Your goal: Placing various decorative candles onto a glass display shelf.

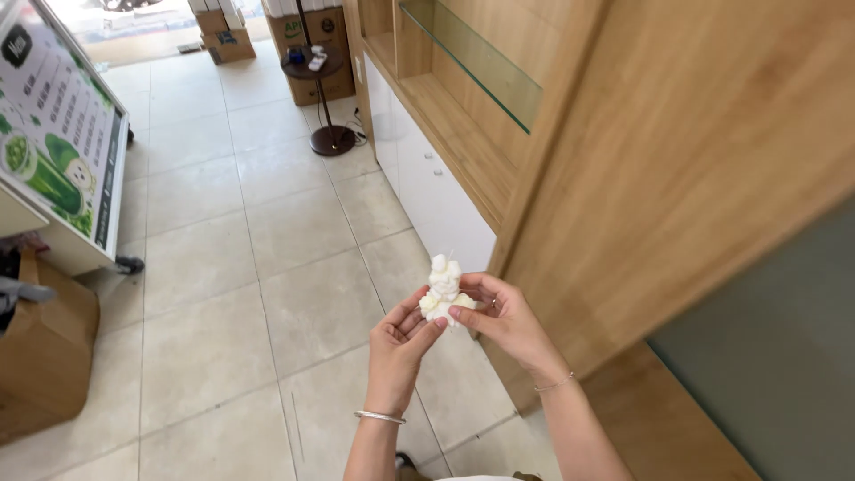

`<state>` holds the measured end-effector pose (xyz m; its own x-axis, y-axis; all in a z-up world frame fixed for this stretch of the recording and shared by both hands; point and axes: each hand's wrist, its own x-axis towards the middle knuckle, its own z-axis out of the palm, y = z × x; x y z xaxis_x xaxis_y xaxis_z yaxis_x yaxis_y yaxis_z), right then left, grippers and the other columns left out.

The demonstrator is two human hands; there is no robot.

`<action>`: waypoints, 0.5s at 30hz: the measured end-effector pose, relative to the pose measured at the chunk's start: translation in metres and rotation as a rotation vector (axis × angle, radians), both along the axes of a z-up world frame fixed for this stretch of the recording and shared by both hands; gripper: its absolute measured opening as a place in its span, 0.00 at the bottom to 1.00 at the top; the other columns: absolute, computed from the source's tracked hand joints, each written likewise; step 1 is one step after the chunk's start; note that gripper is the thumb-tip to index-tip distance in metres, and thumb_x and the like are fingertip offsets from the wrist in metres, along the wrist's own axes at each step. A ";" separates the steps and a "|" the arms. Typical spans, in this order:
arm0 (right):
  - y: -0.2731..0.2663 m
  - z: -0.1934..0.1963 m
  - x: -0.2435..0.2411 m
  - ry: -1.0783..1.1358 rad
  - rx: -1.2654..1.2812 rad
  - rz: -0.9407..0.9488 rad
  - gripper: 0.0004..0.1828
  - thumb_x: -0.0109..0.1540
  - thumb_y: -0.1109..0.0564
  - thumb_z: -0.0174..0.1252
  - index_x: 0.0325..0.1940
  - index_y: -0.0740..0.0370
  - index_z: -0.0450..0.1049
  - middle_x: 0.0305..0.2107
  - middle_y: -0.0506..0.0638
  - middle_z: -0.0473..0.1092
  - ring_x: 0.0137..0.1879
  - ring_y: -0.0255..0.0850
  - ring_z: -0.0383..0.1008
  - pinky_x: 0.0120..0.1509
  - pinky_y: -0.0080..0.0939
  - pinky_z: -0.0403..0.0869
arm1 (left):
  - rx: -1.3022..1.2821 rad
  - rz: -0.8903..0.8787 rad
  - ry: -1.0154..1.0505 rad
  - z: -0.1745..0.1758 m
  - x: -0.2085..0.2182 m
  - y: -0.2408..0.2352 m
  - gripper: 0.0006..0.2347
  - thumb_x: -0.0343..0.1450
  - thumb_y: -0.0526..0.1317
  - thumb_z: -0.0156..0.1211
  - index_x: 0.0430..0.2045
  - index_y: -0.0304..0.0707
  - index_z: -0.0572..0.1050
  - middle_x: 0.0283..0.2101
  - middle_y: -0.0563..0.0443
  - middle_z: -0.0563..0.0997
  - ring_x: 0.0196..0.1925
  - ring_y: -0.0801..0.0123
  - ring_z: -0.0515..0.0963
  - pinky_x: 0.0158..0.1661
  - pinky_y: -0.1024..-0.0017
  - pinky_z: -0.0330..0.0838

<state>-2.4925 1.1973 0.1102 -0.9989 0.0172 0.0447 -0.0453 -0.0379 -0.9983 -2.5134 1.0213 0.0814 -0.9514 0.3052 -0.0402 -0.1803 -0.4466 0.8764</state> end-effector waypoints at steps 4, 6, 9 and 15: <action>-0.009 0.011 -0.068 0.105 0.003 -0.022 0.19 0.60 0.61 0.65 0.56 0.66 0.75 0.47 0.51 0.78 0.53 0.34 0.77 0.53 0.37 0.78 | -0.012 -0.039 -0.007 0.013 -0.071 -0.011 0.25 0.66 0.27 0.65 0.60 0.24 0.71 0.48 0.44 0.84 0.47 0.73 0.83 0.50 0.74 0.78; -0.010 0.016 -0.097 0.114 0.002 -0.046 0.17 0.61 0.62 0.65 0.54 0.68 0.77 0.47 0.52 0.78 0.53 0.35 0.78 0.53 0.38 0.79 | -0.014 -0.073 -0.017 0.020 -0.100 -0.013 0.25 0.66 0.27 0.65 0.60 0.24 0.71 0.47 0.45 0.84 0.47 0.73 0.83 0.50 0.75 0.78; -0.003 0.019 -0.139 0.119 -0.008 -0.065 0.16 0.61 0.62 0.65 0.53 0.68 0.77 0.46 0.52 0.78 0.51 0.35 0.78 0.52 0.37 0.79 | 0.001 -0.116 -0.015 0.021 -0.147 -0.008 0.25 0.66 0.27 0.66 0.60 0.23 0.70 0.47 0.44 0.84 0.47 0.72 0.83 0.50 0.74 0.78; 0.024 0.018 -0.246 0.204 -0.041 -0.115 0.16 0.61 0.63 0.66 0.52 0.69 0.77 0.42 0.52 0.80 0.48 0.35 0.79 0.52 0.36 0.77 | 0.045 -0.179 0.015 0.035 -0.254 0.012 0.25 0.66 0.27 0.65 0.60 0.22 0.70 0.50 0.43 0.83 0.50 0.71 0.83 0.52 0.74 0.77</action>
